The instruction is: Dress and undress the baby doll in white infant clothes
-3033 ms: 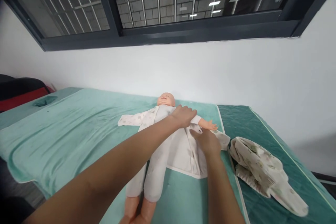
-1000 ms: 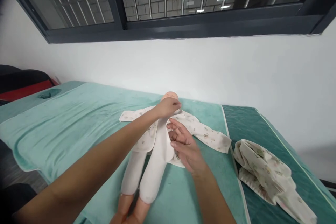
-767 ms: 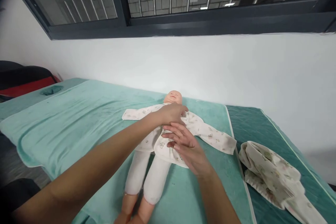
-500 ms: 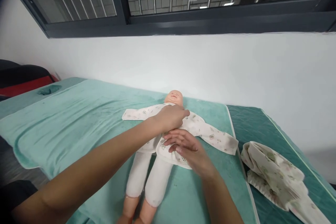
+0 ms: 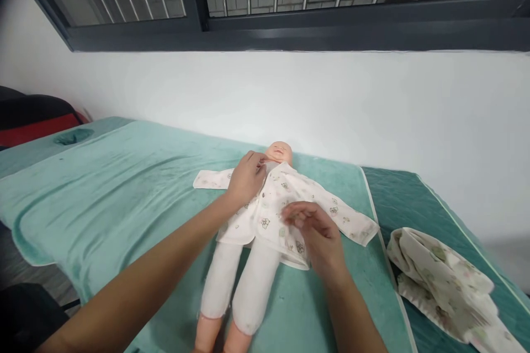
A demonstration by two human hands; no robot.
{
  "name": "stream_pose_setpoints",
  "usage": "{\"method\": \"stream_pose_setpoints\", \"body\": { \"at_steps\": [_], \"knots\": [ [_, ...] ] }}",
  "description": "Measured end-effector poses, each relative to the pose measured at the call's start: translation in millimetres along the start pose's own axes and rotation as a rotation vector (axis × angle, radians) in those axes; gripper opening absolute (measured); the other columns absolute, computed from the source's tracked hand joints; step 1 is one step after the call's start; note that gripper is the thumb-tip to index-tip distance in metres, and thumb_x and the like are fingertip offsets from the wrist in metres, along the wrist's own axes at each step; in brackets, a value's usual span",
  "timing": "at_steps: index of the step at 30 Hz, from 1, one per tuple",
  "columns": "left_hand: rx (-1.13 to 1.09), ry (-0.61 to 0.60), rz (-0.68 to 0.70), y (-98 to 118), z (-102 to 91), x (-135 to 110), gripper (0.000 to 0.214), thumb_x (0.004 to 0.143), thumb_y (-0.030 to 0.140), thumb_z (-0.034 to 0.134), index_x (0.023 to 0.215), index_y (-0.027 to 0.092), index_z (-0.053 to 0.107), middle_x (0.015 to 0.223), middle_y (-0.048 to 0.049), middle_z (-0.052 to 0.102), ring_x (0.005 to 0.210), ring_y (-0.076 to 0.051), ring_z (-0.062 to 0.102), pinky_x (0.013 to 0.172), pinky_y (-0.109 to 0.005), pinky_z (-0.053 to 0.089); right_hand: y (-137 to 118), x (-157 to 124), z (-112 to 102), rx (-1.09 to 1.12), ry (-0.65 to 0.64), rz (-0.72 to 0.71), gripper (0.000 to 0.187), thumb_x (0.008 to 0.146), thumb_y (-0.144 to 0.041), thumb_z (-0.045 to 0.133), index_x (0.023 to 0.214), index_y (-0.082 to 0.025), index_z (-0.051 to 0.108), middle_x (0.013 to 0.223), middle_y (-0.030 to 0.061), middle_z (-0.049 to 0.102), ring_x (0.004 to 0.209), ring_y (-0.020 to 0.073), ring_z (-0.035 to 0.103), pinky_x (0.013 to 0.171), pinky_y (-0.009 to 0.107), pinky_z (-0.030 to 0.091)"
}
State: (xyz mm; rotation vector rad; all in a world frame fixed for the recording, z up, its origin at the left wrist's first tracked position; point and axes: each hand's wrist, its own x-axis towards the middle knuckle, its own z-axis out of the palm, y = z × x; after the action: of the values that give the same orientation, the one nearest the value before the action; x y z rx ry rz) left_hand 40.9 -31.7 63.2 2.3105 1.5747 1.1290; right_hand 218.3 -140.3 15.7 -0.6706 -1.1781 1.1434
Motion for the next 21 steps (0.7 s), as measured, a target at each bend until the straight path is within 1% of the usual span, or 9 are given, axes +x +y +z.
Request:
{"method": "stream_pose_setpoints", "body": {
  "at_steps": [3, 5, 9, 11, 14, 16, 18, 19, 21],
  "knots": [
    [-0.06, 0.005, 0.078, -3, -4.3, -16, 0.02, 0.093, 0.026, 0.048, 0.11, 0.023, 0.059, 0.111, -0.0057, 0.062, 0.107, -0.021, 0.057, 0.091, -0.035, 0.047, 6, 2, 1, -0.129, 0.138, -0.077, 0.018, 0.087, -0.027, 0.068, 0.105, -0.027, 0.069, 0.12, 0.0059, 0.064, 0.123, 0.0245, 0.054, 0.107, 0.043, 0.042],
    [-0.093, -0.023, 0.091, 0, -8.6, -26, 0.022, 0.092, 0.031, 0.053, 0.112, 0.024, 0.059, 0.114, -0.0043, 0.062, 0.109, -0.021, 0.056, 0.095, -0.036, 0.046, 9, 3, 2, -0.221, 0.114, -0.068, 0.021, 0.088, -0.029, 0.067, 0.108, -0.028, 0.068, 0.126, 0.0059, 0.062, 0.126, 0.0254, 0.052, 0.11, 0.045, 0.038],
    [-0.142, -0.074, 0.046, 8, -14.3, -41, 0.024, 0.086, 0.036, 0.063, 0.107, 0.025, 0.057, 0.117, -0.0031, 0.062, 0.113, -0.022, 0.055, 0.099, -0.038, 0.045, 11, -1, 5, -0.366, 0.061, -0.031, 0.018, 0.091, -0.032, 0.062, 0.108, -0.031, 0.067, 0.121, 0.0044, 0.062, 0.119, 0.0235, 0.054, 0.102, 0.042, 0.043],
    [-0.118, -0.088, 0.034, 11, -14.6, -46, 0.018, 0.084, 0.033, 0.065, 0.097, 0.024, 0.057, 0.118, -0.0037, 0.061, 0.116, -0.023, 0.054, 0.101, -0.039, 0.043, 12, -3, 3, -0.377, 0.086, 0.001, 0.017, 0.09, -0.034, 0.063, 0.106, -0.031, 0.067, 0.113, 0.0043, 0.064, 0.11, 0.0225, 0.057, 0.094, 0.04, 0.048],
    [-0.096, -0.08, 0.017, 11, -14.1, -49, 0.006, 0.087, 0.026, 0.058, 0.09, 0.022, 0.055, 0.12, -0.0053, 0.061, 0.117, -0.023, 0.054, 0.101, -0.04, 0.043, 17, -9, -8, -0.383, 0.166, 0.071, 0.019, 0.087, -0.038, 0.064, 0.102, -0.027, 0.066, 0.106, 0.005, 0.066, 0.1, 0.0222, 0.061, 0.088, 0.038, 0.05],
    [-0.122, -0.07, 0.019, 10, -14.9, -51, 0.01, 0.088, 0.021, 0.053, 0.098, 0.022, 0.056, 0.122, -0.0063, 0.06, 0.118, -0.022, 0.054, 0.102, -0.039, 0.043, 23, -14, -21, -0.466, 0.285, 0.092, 0.02, 0.086, -0.04, 0.063, 0.099, -0.024, 0.066, 0.105, 0.006, 0.067, 0.101, 0.0238, 0.062, 0.092, 0.041, 0.049],
    [-0.155, -0.071, 0.035, 7, -17.1, -54, 0.024, 0.089, 0.019, 0.05, 0.113, 0.022, 0.055, 0.128, -0.0073, 0.058, 0.123, -0.022, 0.052, 0.105, -0.04, 0.042, 29, -19, -38, -0.663, 0.405, 0.113, 0.023, 0.085, -0.039, 0.058, 0.099, -0.022, 0.065, 0.105, 0.0076, 0.068, 0.102, 0.0264, 0.063, 0.097, 0.046, 0.047],
    [-0.167, -0.079, 0.048, 6, -18.6, -56, 0.031, 0.09, 0.019, 0.048, 0.121, 0.023, 0.054, 0.132, -0.0075, 0.057, 0.126, -0.022, 0.051, 0.108, -0.04, 0.04, 32, -21, -47, -0.804, 0.417, 0.117, 0.025, 0.085, -0.038, 0.056, 0.1, -0.021, 0.065, 0.106, 0.0089, 0.069, 0.103, 0.0281, 0.063, 0.098, 0.048, 0.046],
    [-0.175, -0.112, 0.08, 3, -22.5, -63, 0.04, 0.091, 0.021, 0.048, 0.131, 0.025, 0.05, 0.141, -0.0073, 0.052, 0.133, -0.022, 0.046, 0.113, -0.042, 0.036, 37, -23, -63, -1.106, 0.322, 0.075, 0.033, 0.084, -0.035, 0.051, 0.109, -0.019, 0.065, 0.115, 0.0118, 0.067, 0.112, 0.0311, 0.06, 0.103, 0.051, 0.043]
  ]
}}
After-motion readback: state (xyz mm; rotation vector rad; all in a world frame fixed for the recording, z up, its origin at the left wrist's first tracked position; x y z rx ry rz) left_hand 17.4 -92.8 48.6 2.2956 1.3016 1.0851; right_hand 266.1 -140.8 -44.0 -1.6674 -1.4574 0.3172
